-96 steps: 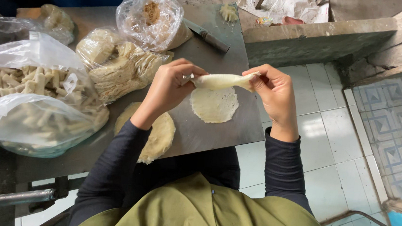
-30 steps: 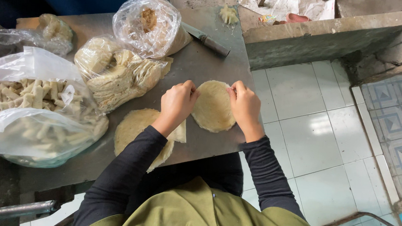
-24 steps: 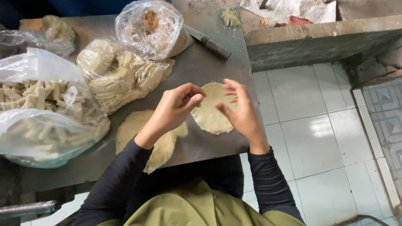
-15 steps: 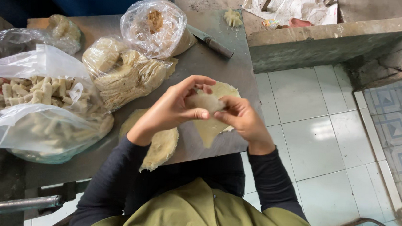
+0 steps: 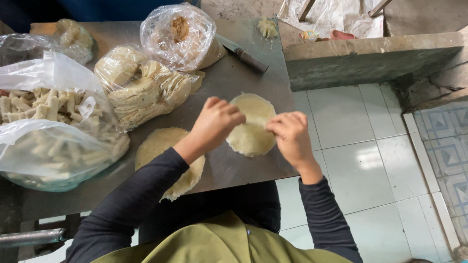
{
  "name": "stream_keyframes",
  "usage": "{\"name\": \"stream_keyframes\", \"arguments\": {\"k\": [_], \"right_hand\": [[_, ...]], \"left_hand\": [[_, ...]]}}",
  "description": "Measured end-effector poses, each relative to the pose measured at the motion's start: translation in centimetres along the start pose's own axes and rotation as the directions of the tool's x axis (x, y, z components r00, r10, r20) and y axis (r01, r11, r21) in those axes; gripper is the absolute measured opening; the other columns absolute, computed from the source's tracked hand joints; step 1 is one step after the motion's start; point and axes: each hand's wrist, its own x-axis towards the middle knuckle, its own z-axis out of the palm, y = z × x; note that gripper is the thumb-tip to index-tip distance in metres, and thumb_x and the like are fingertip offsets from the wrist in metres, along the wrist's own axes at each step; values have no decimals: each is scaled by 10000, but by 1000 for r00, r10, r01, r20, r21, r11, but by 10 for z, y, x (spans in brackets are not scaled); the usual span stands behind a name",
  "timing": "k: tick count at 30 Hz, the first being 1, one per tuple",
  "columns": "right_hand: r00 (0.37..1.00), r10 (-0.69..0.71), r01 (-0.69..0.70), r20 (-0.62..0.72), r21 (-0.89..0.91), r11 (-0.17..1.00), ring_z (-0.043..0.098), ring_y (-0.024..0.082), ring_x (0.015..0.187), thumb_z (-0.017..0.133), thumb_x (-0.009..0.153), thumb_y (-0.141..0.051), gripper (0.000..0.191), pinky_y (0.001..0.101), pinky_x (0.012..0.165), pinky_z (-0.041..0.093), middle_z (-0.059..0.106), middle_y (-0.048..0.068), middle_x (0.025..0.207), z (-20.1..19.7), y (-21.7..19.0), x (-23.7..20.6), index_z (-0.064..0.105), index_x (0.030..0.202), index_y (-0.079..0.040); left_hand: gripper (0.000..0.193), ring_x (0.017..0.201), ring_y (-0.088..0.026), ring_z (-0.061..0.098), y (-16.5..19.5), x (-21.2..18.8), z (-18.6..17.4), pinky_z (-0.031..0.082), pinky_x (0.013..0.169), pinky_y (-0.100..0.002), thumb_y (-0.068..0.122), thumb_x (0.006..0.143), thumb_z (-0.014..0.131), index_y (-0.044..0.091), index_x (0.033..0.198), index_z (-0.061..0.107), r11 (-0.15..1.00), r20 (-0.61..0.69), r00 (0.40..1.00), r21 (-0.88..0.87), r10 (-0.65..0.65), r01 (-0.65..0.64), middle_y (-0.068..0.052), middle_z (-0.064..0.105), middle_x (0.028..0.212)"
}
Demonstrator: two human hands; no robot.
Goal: The person peels thin pastry sheets apart from round dough discs on a metal table, tears off small edge pieces, and stacks the separated sheets. They cut one dough disc into pieces with a knife, then wrap the stack of sheets in a clear plastic bag.
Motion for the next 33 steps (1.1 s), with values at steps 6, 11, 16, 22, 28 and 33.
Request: {"name": "stream_keyframes", "arguments": {"k": [6,11,16,22,28,33], "right_hand": [[999,-26,29,33,-91,995,653,193,945,666,835,24,232,393,988,419,691,-30,927,13,8,-37,770,950,-149],[998,-39,45,51,-114,993,650,187,960,670,844,5,227,408,1011,416,690,-31,942,12,3,-42,774,971,-152],[995,-50,59,85,-102,993,656,193,974,669,854,-15,228,412,998,422,689,-22,959,8,-7,-42,777,1010,-141],[985,23,-16,168,-43,999,654,246,1024,654,840,33,287,410,989,439,707,26,1047,-6,-39,-27,756,1065,-112],[947,-248,159,204,373,914,637,308,1072,782,851,-117,299,422,952,476,681,75,1134,17,-118,3,694,1135,-92],[852,-408,198,327,521,831,632,304,1021,814,821,-165,308,423,911,481,677,71,1109,58,-166,29,701,1097,-89]], "left_hand": [[92,922,-183,649,6,-27,26,440,1010,-419,102,815,651,145,893,678,986,117,987,112,114,-127,18,646,888],[104,886,-163,647,5,-32,27,436,1022,-426,89,813,654,152,890,681,978,137,983,151,123,-144,16,622,867],[117,909,-163,651,6,-32,16,422,1057,-462,95,809,661,158,904,688,974,165,981,184,103,-133,22,637,892],[293,1106,-245,636,14,-36,-46,392,1017,-486,122,835,709,124,1128,717,983,120,992,-178,-30,52,-44,704,1115],[286,1138,-311,645,31,-94,-146,492,978,-414,107,919,753,100,1200,699,878,-82,903,-287,-422,384,-94,689,1192],[326,1057,-313,667,63,-152,-167,529,905,-399,118,861,782,90,1174,693,671,-144,662,-299,-735,679,-106,690,1168]]}}
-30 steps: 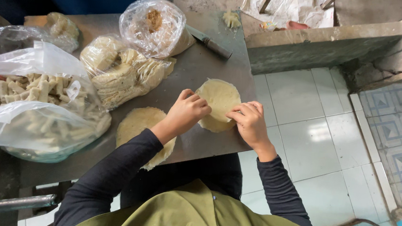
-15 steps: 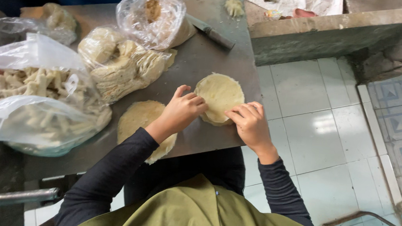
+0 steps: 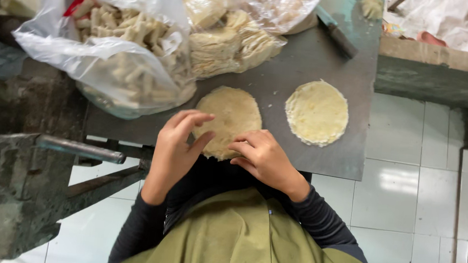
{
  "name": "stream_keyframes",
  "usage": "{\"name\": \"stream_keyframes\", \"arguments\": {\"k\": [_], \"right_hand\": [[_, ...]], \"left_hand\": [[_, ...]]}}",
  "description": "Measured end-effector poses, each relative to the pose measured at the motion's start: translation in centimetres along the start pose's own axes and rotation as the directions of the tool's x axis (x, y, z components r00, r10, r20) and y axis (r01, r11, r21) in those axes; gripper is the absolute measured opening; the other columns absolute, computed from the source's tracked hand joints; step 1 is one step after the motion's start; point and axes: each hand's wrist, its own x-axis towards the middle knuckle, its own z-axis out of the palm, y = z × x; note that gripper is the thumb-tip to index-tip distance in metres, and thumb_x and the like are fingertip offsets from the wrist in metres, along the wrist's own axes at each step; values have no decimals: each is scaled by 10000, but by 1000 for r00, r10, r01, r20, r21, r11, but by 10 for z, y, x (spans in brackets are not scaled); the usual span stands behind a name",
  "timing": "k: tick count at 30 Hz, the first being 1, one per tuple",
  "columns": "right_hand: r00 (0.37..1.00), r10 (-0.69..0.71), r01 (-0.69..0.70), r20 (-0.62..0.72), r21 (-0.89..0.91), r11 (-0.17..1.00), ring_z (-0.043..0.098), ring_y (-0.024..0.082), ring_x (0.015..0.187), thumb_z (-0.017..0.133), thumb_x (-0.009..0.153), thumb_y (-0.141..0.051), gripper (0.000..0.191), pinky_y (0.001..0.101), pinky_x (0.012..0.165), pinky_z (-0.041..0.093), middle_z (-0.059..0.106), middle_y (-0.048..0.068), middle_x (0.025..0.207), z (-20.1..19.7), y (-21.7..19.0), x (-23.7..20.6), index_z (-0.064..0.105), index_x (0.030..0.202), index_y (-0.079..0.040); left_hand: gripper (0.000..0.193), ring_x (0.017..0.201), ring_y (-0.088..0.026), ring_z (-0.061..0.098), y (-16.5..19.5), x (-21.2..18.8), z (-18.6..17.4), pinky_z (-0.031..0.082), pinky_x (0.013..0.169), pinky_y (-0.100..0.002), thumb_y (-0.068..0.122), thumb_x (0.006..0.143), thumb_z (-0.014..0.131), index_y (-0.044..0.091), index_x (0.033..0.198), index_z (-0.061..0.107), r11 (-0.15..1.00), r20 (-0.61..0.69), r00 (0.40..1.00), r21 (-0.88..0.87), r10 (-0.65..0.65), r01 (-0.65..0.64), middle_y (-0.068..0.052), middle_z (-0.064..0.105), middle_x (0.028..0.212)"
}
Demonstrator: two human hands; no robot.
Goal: The person peels thin pastry sheets apart from round dough discs on a metal table, tears off small edge pieces, and stacks the separated sheets. They cut one dough disc into pieces with a knife, then wrap the stack of sheets in a clear plastic bag.
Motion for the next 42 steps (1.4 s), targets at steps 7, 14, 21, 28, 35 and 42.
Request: {"name": "stream_keyframes", "arguments": {"k": [7,14,21,28,35,42], "right_hand": [[988,85,-102,129,128,986,653,277,960,795,828,-121,211,384,841,519,695,61,995,11,3,23,729,1024,-82],[957,196,-255,212,303,918,677,217,933,782,867,-116,158,338,788,555,696,54,983,-4,-4,36,751,1018,-79],[991,71,-84,109,115,990,619,336,959,859,753,-215,406,418,808,514,628,122,1021,7,-29,54,680,1077,-48],[966,247,-255,71,168,952,676,315,899,748,912,-95,118,386,787,542,665,86,977,31,-25,63,702,1015,-59],[945,221,-282,242,258,924,694,274,870,753,840,-55,202,358,752,561,641,112,982,13,-24,66,655,1012,-13],[952,238,-280,193,233,931,709,264,865,718,876,-31,140,346,751,567,667,108,969,19,-25,68,710,1015,-36]], "left_hand": [[383,1003,-332,643,-29,-44,0,465,869,-437,123,716,796,75,1085,706,986,-6,998,154,61,-59,-103,695,1089],[80,930,-269,662,-39,-34,-6,462,852,-406,103,850,743,130,925,728,988,-52,993,116,109,-102,-11,714,947],[121,873,-311,673,-31,-23,-8,514,787,-405,48,917,699,78,1033,714,1000,-93,996,28,-3,6,-83,722,977],[151,811,-255,707,-27,-33,-17,561,714,-356,64,937,722,28,1082,704,988,-192,970,-61,-148,138,-123,726,972],[321,860,-337,676,-26,-39,-11,506,761,-406,78,751,775,47,1063,707,998,-98,995,57,32,-26,-127,711,991],[122,791,-272,689,-31,-40,-1,499,732,-384,70,881,757,108,987,712,999,-156,988,45,1,6,-60,729,932]]}}
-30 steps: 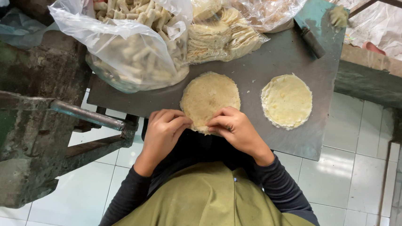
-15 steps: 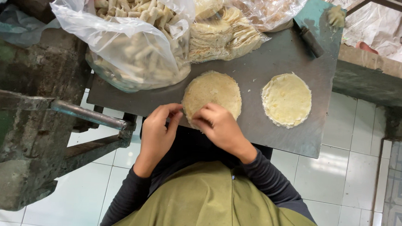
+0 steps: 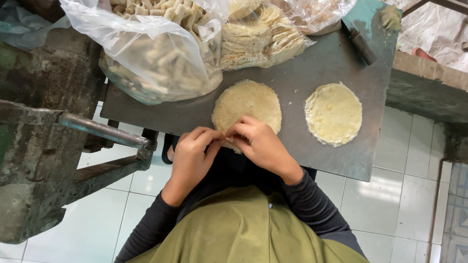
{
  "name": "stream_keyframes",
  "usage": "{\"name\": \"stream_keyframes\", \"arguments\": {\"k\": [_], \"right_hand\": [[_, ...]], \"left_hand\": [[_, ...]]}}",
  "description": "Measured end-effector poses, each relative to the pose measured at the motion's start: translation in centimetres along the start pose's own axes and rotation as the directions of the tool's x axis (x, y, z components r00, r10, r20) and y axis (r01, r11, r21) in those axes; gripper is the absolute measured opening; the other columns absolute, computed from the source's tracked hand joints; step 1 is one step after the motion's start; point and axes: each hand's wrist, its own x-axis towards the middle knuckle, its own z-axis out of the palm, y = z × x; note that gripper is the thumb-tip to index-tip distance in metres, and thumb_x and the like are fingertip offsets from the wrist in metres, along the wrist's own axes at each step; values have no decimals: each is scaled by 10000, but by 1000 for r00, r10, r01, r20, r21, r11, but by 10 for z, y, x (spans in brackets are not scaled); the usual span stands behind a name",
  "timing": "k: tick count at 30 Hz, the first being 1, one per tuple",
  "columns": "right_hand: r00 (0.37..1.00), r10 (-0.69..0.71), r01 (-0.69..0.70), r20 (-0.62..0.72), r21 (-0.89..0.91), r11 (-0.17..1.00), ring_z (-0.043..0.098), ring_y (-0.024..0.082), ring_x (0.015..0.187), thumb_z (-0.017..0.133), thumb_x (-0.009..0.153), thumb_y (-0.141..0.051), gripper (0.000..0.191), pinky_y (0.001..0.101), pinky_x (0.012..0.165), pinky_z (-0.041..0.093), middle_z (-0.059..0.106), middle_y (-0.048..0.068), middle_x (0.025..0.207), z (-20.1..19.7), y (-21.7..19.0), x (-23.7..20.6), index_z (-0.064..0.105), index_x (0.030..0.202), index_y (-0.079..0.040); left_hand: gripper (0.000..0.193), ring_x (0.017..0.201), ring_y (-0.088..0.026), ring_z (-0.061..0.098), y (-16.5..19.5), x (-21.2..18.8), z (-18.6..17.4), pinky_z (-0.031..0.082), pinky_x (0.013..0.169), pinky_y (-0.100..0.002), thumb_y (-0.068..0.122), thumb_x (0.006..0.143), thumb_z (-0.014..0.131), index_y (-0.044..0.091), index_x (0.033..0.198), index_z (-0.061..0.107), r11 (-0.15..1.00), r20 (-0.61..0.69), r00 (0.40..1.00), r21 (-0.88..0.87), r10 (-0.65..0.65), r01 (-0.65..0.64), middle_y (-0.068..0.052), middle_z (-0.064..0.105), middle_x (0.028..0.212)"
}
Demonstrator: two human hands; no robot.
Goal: The person peels thin pastry sheets apart from round dough discs on a metal table, tears off small edge pieces, and stacks the separated sheets. They cut one dough disc into pieces with a knife, then wrap the stack of sheets in a clear plastic bag.
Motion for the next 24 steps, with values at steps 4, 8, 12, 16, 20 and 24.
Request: {"name": "stream_keyframes", "arguments": {"k": [4,8,12,16,20,24], "right_hand": [[999,3,-4,-51,-25,1000,691,289,873,661,870,28,137,359,759,550,668,127,966,0,6,0,702,993,-17],[993,105,-102,-52,52,993,704,244,818,666,864,22,115,341,721,554,681,129,918,-3,11,1,700,971,-6],[990,135,-128,-52,113,985,719,200,803,661,878,14,103,328,713,563,718,124,900,-2,11,2,680,979,8],[945,316,-297,-77,196,935,664,220,737,629,942,-17,113,345,675,544,721,132,836,-2,6,3,675,1043,5],[974,149,-129,-174,119,984,640,206,789,582,952,-5,184,343,687,525,694,141,916,-4,2,5,688,1102,9],[973,9,-18,-230,-37,999,637,197,852,548,968,-6,147,320,747,521,676,138,940,0,5,4,661,1059,18]], "left_hand": [[153,751,-242,702,2,0,4,513,710,-365,79,901,763,40,1025,681,996,-31,997,-57,-76,74,-80,718,906],[200,732,-207,712,8,-4,7,532,676,-326,102,866,805,29,994,669,979,-44,986,-135,-160,153,-71,731,884],[222,656,-207,682,17,-8,12,528,607,-306,109,848,828,29,984,672,947,-25,959,-168,-282,274,-77,720,896],[210,761,-208,696,20,-6,16,542,676,-319,130,863,822,60,1013,694,971,-58,972,-80,-229,224,-74,692,986],[250,964,-251,679,15,-6,20,482,830,-394,138,861,793,110,1098,719,966,-121,981,226,154,-124,-42,716,1091],[268,1014,-242,664,9,-13,27,461,895,-394,151,900,779,107,1147,685,974,-141,983,209,115,-84,-43,706,1116]]}}
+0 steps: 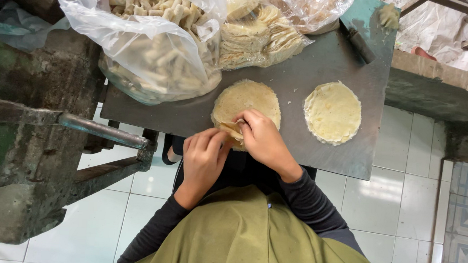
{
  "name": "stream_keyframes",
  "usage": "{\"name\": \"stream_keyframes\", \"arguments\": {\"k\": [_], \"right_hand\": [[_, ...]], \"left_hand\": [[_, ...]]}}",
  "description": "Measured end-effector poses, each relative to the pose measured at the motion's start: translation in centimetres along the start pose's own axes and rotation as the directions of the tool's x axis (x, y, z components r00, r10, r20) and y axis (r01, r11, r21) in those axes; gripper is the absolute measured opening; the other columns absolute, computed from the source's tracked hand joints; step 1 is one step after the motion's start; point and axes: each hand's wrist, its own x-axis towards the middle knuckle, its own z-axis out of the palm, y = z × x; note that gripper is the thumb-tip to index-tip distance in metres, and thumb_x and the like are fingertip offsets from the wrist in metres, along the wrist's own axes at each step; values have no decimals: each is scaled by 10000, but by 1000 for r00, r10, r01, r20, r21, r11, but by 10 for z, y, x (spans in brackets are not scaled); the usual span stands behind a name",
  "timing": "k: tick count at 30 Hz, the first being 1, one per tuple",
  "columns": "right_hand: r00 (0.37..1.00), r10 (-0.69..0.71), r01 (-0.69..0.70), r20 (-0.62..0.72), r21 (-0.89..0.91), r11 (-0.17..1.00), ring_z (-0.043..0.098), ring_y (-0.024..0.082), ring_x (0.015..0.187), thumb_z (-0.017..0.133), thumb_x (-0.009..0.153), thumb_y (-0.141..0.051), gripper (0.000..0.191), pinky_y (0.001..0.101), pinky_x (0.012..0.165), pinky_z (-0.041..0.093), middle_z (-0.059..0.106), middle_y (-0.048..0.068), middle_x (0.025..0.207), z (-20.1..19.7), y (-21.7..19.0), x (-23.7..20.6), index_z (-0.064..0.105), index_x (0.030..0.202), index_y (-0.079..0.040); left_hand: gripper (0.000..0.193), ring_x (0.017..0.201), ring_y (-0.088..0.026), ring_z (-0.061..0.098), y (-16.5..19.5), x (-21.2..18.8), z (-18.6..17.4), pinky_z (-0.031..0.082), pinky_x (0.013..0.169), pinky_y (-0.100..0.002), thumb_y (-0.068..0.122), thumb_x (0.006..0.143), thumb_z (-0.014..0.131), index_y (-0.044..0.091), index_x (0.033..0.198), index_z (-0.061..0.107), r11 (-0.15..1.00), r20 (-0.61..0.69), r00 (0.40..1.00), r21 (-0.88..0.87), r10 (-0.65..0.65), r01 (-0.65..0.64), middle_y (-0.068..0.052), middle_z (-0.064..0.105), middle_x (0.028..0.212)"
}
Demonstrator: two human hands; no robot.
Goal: The person peels thin pastry sheets apart from round dough discs on a metal table, tears off small edge pieces, and stacks the separated sheets. They cut one dough disc into pieces with a knife, then wrap the stack of sheets in a clear plastic bag.
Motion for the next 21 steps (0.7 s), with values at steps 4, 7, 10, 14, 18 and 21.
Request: {"name": "stream_keyframes", "arguments": {"k": [4,7,10,14,18,21], "right_hand": [[932,356,-363,72,186,913,605,130,737,543,1013,-45,137,288,680,502,662,80,815,7,18,-2,667,1052,-1],[915,394,-392,80,401,828,572,76,792,549,1035,-29,132,253,702,495,654,48,879,4,43,0,676,1061,-10],[909,408,-362,81,639,679,618,58,841,547,1044,-13,124,222,752,520,694,19,946,0,68,0,668,1069,-7],[864,471,-379,179,847,374,676,120,868,570,1012,33,145,272,779,564,714,57,1004,-21,91,1,658,1118,-9],[858,425,-376,289,917,135,729,195,965,538,981,47,275,345,869,606,733,122,1130,-46,110,5,660,1226,20],[899,294,-348,326,937,26,714,230,1070,481,1067,-22,316,380,951,587,709,170,1254,-57,130,3,621,1340,56]], "left_hand": [[270,976,-221,656,-7,-2,-1,447,908,-376,175,921,782,85,1163,699,996,63,994,22,-88,87,-4,699,1052],[194,972,-206,650,-8,2,-4,420,881,-378,183,894,770,112,1071,733,990,60,998,141,20,-28,3,708,1067],[144,1004,-215,638,-2,6,-9,415,895,-382,187,888,755,131,1020,744,979,68,997,199,32,-45,-8,702,1106],[83,1145,-198,651,3,16,-12,418,984,-392,164,886,721,110,920,668,961,99,986,227,136,-155,-38,713,1248],[75,1129,-178,660,5,25,-11,424,1018,-416,133,903,700,94,917,637,965,168,977,205,132,-166,-42,724,1224],[89,1101,-190,667,7,29,-10,425,988,-418,125,880,697,85,924,631,969,209,972,198,108,-150,-47,736,1184]]}}
